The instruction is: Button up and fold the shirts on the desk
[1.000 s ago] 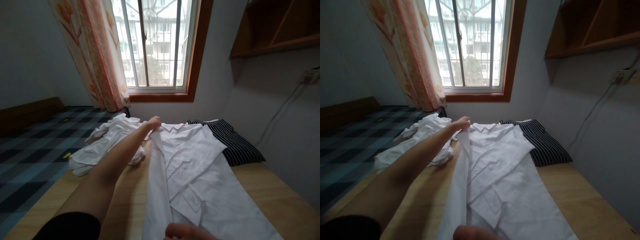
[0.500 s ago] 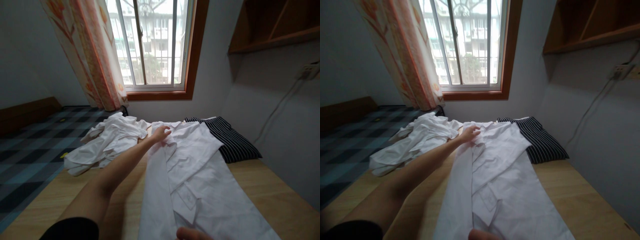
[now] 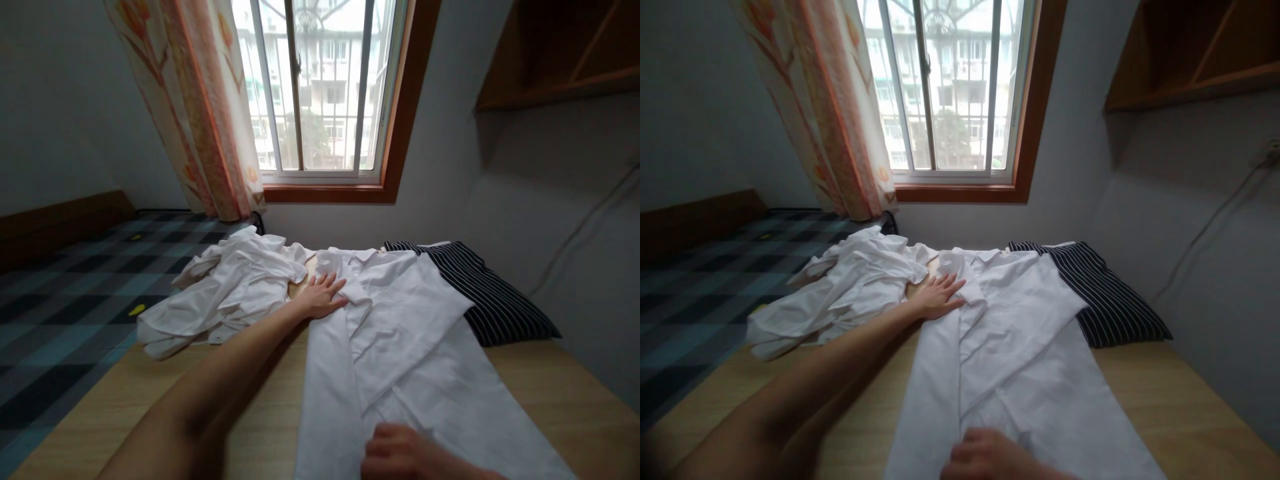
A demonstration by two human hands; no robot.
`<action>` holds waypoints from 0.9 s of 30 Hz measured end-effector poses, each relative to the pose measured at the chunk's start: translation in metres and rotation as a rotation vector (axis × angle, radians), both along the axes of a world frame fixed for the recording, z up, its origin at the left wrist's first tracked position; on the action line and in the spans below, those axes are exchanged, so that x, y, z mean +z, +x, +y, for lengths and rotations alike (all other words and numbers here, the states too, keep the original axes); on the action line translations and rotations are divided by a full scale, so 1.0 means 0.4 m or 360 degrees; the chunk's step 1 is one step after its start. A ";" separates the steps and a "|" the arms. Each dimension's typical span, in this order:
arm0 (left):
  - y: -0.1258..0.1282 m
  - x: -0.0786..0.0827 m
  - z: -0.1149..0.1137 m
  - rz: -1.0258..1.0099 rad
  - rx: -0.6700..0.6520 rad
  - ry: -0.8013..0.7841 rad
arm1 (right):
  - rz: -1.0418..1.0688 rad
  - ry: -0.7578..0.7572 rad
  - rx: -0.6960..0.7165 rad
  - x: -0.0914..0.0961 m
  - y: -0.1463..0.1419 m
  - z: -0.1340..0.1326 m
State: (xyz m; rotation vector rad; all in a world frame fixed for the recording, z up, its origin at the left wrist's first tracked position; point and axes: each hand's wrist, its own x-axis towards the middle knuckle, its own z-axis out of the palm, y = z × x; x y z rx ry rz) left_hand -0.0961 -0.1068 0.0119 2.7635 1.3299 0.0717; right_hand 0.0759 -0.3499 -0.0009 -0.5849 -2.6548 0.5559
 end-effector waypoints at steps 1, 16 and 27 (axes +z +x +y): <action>0.004 0.006 0.003 -0.0041 0.0017 0.0039 | -0.0015 0.0117 -0.0041 0.038 0.023 0.040; 0.073 -0.027 0.137 -0.0292 0.0631 0.0091 | -0.0392 0.0375 -0.1312 0.057 0.062 0.769; 0.079 -0.024 0.138 -0.0308 0.0698 0.0119 | -0.0466 0.0330 -0.1326 0.029 0.061 0.838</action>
